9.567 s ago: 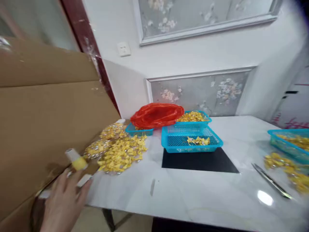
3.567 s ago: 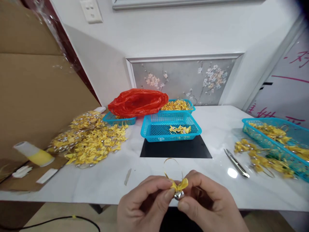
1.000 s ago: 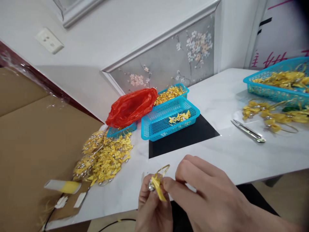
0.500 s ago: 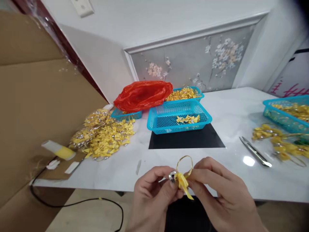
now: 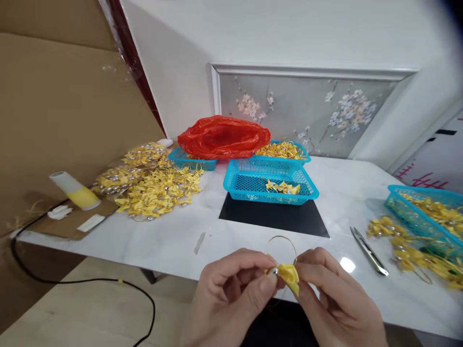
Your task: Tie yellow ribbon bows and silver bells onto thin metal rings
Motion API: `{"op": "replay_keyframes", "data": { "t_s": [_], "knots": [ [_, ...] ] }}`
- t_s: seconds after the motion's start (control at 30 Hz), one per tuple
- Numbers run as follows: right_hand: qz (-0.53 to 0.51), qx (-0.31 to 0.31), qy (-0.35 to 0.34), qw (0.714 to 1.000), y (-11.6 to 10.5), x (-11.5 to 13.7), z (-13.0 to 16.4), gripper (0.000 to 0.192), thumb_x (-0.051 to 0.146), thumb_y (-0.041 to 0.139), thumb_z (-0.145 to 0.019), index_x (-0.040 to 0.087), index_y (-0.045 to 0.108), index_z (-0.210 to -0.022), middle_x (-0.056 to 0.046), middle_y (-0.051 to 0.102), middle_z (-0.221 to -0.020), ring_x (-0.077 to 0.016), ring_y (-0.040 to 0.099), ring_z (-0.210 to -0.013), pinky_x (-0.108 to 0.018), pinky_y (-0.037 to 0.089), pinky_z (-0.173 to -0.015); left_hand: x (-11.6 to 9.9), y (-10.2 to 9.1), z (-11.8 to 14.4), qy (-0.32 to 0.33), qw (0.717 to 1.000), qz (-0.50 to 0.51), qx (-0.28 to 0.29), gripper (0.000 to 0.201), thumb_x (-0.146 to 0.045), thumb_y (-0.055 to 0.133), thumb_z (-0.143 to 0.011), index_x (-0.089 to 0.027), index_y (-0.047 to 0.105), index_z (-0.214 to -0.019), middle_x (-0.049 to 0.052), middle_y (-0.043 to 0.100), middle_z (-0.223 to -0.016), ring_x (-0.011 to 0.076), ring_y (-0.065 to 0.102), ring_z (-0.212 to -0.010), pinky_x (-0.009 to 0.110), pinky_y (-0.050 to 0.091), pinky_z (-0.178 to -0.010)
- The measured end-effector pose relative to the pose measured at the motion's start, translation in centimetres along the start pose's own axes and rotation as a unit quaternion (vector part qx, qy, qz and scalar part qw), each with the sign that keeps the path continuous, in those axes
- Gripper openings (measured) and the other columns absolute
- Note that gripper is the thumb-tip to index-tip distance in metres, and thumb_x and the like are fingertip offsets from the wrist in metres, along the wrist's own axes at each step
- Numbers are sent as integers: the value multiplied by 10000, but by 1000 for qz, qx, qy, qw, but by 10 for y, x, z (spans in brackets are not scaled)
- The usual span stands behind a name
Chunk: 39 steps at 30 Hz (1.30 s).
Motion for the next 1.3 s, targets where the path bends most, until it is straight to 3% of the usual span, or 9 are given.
{"op": "replay_keyframes", "data": {
  "t_s": [0.13, 0.37, 0.6, 0.73, 0.87, 1.0, 1.13, 1.2, 1.3],
  "knots": [
    [2, -1, -25, 1000, -2, -1, 1, 304, -9, 552, -852, 231, 673, -996, -20, 577, -759, -146, 635, -666, -220, 542, -523, -2, 0, -1, 50, 995, -73, 48, 178, -115, 767, -738, -265, 818, -819, 20, 707, -831, 136, 666, -742, 180, 542, -671],
    [-9, 11, -7, 1000, -6, -1, 1, 278, -24, 557, -836, 220, 674, -900, -28, 631, -812, -138, 674, -700, -188, 561, -548, -2, 8, 2, 34, 995, -81, 50, 243, -52, 732, -718, -266, 799, -812, 13, 695, -813, 164, 700, -745, 203, 591, -686],
    [-2, -76, 93, 993, -4, -11, 13, 224, 105, 565, -879, 222, 608, -1065, -18, 726, -826, -141, 719, -694, -193, 605, -617, -1, 4, 0, 44, 989, -133, 38, 188, -82, 703, -744, -233, 788, -818, 38, 711, -814, 191, 714, -752, 233, 604, -702],
    [97, -81, -7, 992, -7, 3, 9, 294, 52, 563, -853, 222, 615, -1087, -69, 693, -982, -170, 697, -864, -244, 613, -709, -2, 1, -3, 90, 981, -172, 4, 202, -62, 708, -726, -236, 771, -809, 24, 707, -808, 173, 696, -727, 203, 592, -659],
    [159, -75, -95, 980, -3, 24, -2, 251, -9, 580, -824, 198, 655, -944, -75, 648, -879, -171, 641, -770, -238, 568, -567, -5, 0, -5, 156, 961, -227, 1, 207, -59, 690, -742, -237, 757, -824, 27, 707, -811, 182, 699, -721, 222, 594, -644],
    [202, -60, -169, 963, 11, 35, -16, 235, -21, 523, -844, 155, 669, -896, -92, 681, -832, -187, 631, -739, -302, 577, -597, -7, 1, -8, 218, 931, -291, 17, 224, -50, 673, -759, -241, 737, -858, 28, 712, -822, 177, 695, -728, 222, 586, -647],
    [192, -83, -230, 950, 18, 46, -24, 202, -7, 510, -850, 149, 637, -844, -74, 700, -761, -203, 683, -762, -320, 605, -654, -6, -5, -16, 209, 935, -288, 7, 197, -61, 672, -753, -239, 713, -827, 11, 695, -806, 171, 687, -726, 232, 590, -657],
    [109, -65, -202, 971, 15, 44, -21, 196, 25, 493, -896, 188, 592, -852, -41, 708, -755, -182, 709, -765, -273, 615, -651, -7, -13, -21, 199, 935, -292, -27, 169, -83, 682, -747, -234, 714, -815, 8, 700, -811, 173, 691, -744, 237, 592, -682],
    [-19, -46, -70, 996, 1, 22, 4, 217, 181, 410, -1008, 236, 561, -863, -6, 677, -688, -147, 693, -612, -219, 584, -506, -11, -31, -29, 200, 924, -316, -81, 99, -139, 681, -770, -214, 716, -825, 24, 718, -832, 182, 694, -772, 261, 591, -730]
  ]
}}
Point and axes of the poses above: each hand's wrist, its own z-axis away from the middle knuckle, its own y-axis out of the palm, x = y × z, the point moved 5 cm from there along -z, towards the middle knuckle
